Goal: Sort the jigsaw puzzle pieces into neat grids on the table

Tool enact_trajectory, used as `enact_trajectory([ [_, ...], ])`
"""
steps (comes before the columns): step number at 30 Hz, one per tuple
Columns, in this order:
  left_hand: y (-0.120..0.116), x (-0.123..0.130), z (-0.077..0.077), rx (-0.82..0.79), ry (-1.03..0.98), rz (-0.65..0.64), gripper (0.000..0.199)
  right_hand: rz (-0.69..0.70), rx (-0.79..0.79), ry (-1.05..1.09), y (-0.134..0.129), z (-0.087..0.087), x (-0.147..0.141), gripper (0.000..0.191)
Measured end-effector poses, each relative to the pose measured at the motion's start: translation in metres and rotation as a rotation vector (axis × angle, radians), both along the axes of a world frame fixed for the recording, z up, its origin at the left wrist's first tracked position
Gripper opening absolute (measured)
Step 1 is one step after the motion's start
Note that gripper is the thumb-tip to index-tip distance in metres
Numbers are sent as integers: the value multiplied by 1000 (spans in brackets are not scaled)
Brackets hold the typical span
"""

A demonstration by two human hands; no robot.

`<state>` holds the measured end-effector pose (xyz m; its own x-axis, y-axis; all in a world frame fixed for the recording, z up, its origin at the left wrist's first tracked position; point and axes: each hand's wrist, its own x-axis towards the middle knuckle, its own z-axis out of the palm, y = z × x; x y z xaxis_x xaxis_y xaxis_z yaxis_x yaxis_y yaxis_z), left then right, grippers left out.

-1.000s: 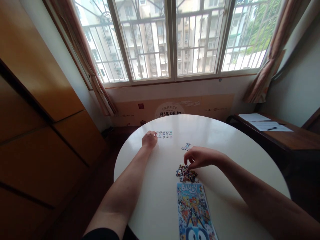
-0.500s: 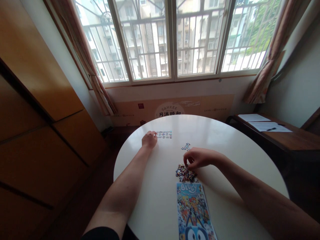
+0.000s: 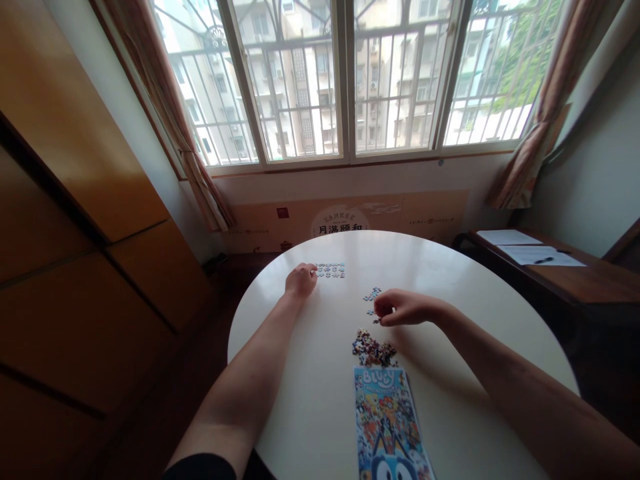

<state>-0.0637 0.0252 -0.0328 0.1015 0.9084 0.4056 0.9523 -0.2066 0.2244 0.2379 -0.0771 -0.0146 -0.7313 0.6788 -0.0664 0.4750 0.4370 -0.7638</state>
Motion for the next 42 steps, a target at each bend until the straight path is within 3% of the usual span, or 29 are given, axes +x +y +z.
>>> enact_trajectory([
  [7, -29, 36, 19, -7, 8, -478, 21, -298, 220, 74, 8, -6, 3, 10],
  [11, -55, 68, 28, -48, 3, -672, 24, -389, 341, 117, 9, -4, 4, 12],
  [16, -75, 91, 29, -58, -50, -729, 23, -409, 391, 155, 8, -2, 4, 14],
  [24, -77, 97, 25, -64, -46, -735, 19, -384, 406, 161, 9, -5, 4, 18],
  [28, -65, 84, 30, -59, 11, -623, 25, -432, 484, 132, 8, -3, 5, 20],
  [33, -27, 27, 39, -234, 22, -168, 36, -581, 594, 108, 11, -2, 15, 21],
  [36, -8, -6, 36, -381, 24, 118, 35, -628, 597, 99, 18, -8, 24, 23],
  [42, 6, -27, 22, -472, 62, 264, 37, -693, 573, 50, 32, -28, 43, 25],
])
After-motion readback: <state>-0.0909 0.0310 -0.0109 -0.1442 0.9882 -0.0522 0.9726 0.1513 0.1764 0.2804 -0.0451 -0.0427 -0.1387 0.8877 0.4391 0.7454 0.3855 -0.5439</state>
